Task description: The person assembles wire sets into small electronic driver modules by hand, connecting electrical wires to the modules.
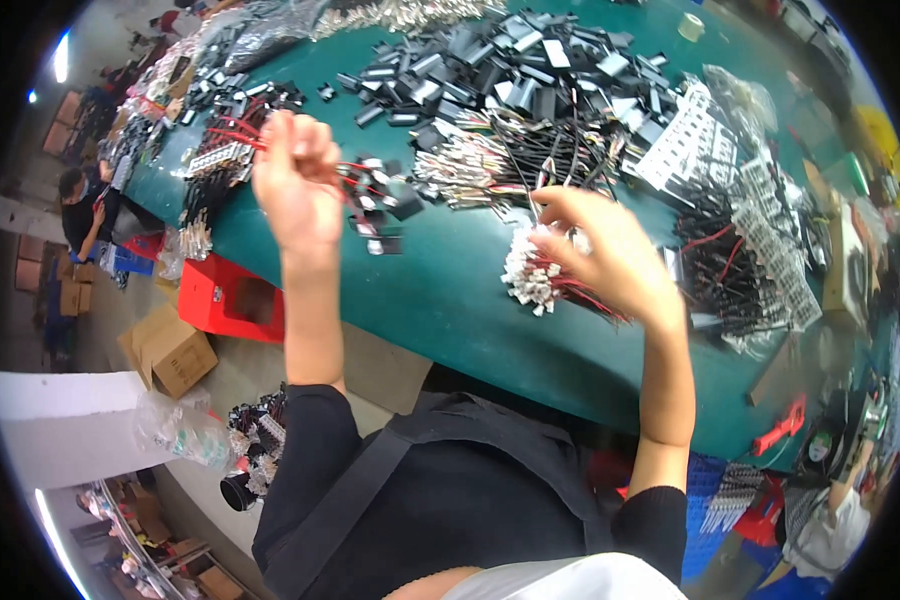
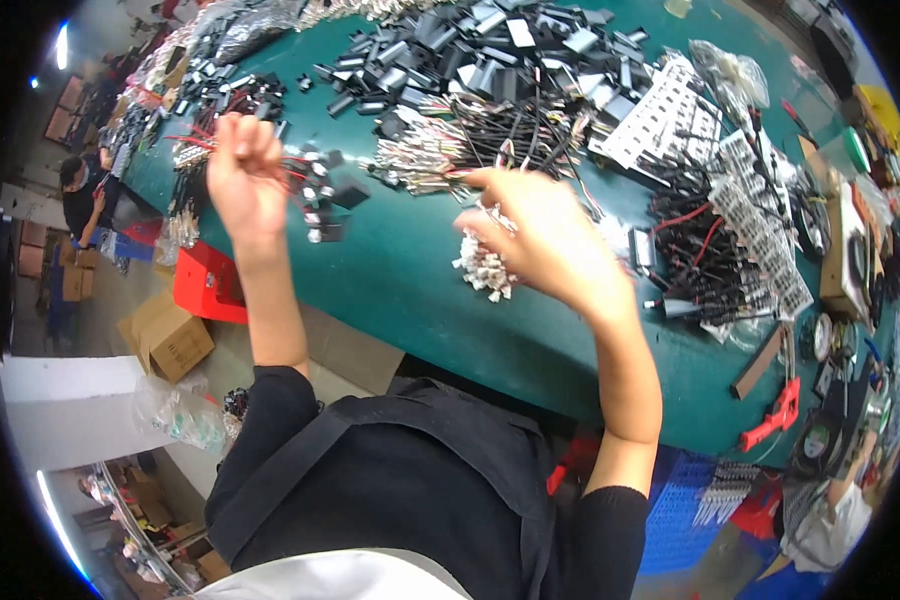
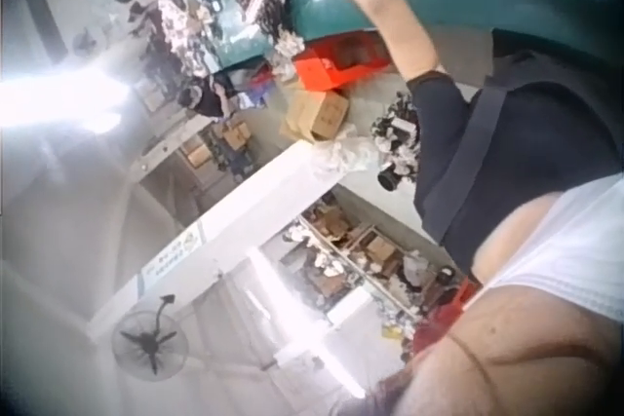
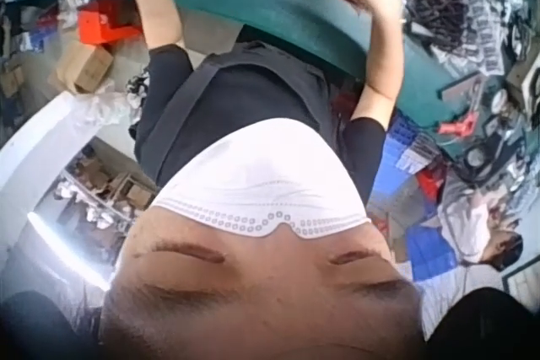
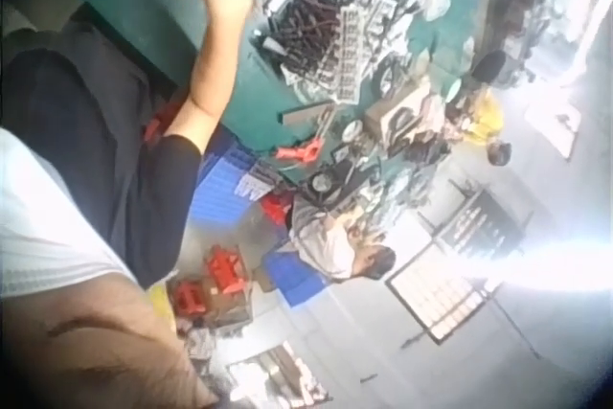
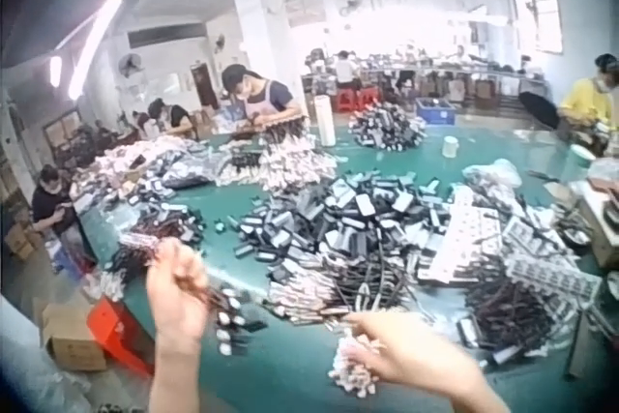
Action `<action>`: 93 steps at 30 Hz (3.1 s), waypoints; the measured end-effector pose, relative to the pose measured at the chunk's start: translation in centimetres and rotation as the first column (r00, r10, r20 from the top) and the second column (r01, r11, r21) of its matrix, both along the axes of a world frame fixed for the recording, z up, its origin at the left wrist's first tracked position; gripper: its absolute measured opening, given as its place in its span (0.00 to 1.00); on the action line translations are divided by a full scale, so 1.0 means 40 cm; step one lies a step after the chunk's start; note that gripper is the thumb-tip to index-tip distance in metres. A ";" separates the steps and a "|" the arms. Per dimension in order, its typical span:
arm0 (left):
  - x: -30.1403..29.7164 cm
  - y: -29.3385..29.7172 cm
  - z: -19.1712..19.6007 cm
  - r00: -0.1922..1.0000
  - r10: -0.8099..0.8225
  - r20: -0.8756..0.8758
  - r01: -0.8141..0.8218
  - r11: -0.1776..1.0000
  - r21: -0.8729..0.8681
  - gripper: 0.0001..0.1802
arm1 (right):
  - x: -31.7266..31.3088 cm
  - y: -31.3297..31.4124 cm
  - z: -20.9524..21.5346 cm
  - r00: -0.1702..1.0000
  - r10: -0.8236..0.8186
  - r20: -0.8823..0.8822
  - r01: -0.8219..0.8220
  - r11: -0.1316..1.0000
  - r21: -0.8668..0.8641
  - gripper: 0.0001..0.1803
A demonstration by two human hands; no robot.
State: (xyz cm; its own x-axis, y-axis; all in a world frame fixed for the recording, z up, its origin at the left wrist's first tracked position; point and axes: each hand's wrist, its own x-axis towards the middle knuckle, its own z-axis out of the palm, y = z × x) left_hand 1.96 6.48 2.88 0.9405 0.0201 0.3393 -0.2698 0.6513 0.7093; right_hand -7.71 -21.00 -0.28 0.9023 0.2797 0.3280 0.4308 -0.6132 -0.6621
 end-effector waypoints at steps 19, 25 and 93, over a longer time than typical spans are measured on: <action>0.050 0.028 -0.123 0.998 -0.026 -0.054 0.041 0.956 0.292 0.16 | 0.024 -0.036 0.006 0.966 -0.253 0.048 0.247 0.963 0.105 0.04; -0.022 -0.063 -0.094 0.905 -0.278 -0.322 0.425 0.630 0.650 0.19 | 0.025 0.019 -0.031 0.750 -0.036 0.661 -0.004 0.998 0.058 0.12; -0.098 -0.192 -0.038 0.935 -0.315 -0.160 0.351 0.769 0.535 0.12 | -0.025 0.061 0.034 0.727 -0.235 0.645 0.199 0.971 0.130 0.12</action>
